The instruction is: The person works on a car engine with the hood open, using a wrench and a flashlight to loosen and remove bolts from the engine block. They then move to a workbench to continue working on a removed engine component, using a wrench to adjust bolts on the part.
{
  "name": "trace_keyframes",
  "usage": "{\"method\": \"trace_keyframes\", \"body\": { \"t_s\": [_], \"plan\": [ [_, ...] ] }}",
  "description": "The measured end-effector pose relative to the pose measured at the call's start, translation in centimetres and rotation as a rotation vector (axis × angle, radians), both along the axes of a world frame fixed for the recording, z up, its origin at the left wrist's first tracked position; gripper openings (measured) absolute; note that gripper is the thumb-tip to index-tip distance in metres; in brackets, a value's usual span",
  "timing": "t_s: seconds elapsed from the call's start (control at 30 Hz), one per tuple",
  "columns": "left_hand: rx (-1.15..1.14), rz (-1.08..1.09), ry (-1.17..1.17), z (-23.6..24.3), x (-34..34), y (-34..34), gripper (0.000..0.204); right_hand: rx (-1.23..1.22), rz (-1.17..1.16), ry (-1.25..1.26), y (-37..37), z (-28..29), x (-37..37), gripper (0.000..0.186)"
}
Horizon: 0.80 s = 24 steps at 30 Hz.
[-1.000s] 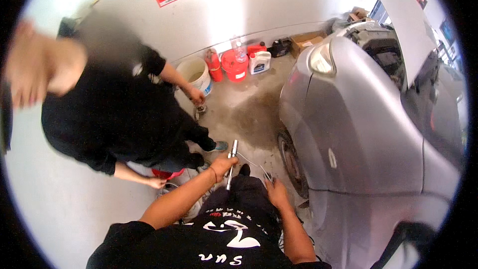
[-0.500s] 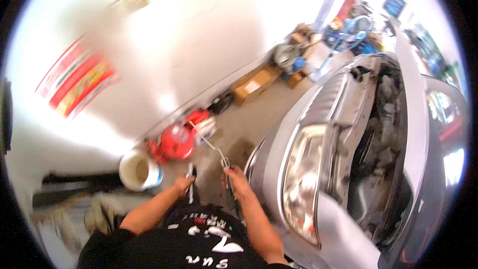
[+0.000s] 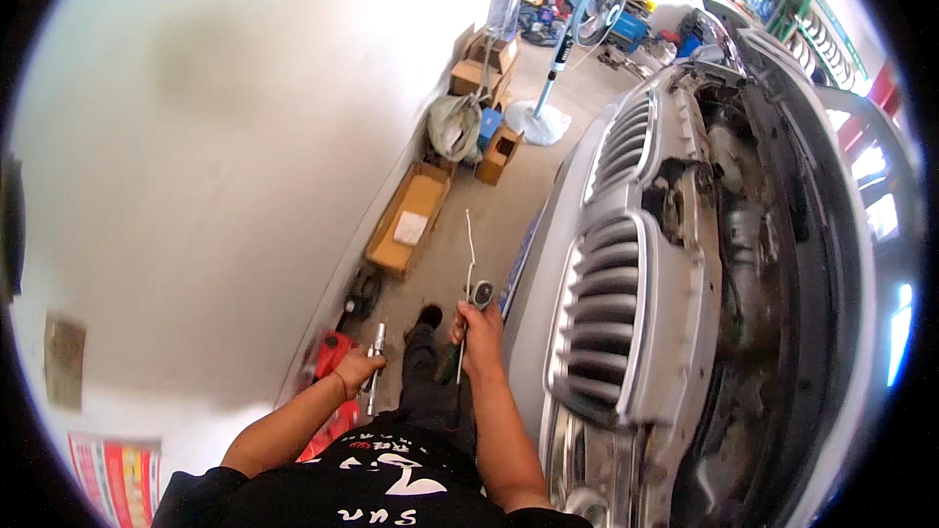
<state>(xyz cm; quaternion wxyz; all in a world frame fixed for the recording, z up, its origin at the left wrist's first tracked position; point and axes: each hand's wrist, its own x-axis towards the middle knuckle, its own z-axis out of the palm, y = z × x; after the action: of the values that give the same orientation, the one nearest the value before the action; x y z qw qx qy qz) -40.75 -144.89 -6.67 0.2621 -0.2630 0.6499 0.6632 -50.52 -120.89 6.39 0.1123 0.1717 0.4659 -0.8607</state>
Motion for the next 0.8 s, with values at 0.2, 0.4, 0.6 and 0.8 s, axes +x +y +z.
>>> {"method": "trace_keyframes", "body": {
  "t_s": [0.2, 0.4, 0.6, 0.8],
  "plan": [
    [-0.180, -0.210, 0.012, 2.5, -24.9, 1.5, 0.017, -0.005, -0.217, -0.072, 3.1, -1.5, -22.7, 0.012],
    [-0.160, -0.290, 0.175, 7.8, -46.5, 4.7, 0.017, 0.201, -0.279, -0.090, 8.7, 2.8, -39.9, 0.018],
    [-0.048, -0.522, 0.189, 7.5, -68.3, 11.9, 0.013, 0.424, -0.387, 0.015, 14.8, 4.0, -57.9, 0.019],
    [-0.439, -1.137, 0.433, 6.1, -93.5, 24.0, 0.032, 0.388, -0.637, -0.109, 25.6, 0.1, -78.9, 0.019]
  ]
}}
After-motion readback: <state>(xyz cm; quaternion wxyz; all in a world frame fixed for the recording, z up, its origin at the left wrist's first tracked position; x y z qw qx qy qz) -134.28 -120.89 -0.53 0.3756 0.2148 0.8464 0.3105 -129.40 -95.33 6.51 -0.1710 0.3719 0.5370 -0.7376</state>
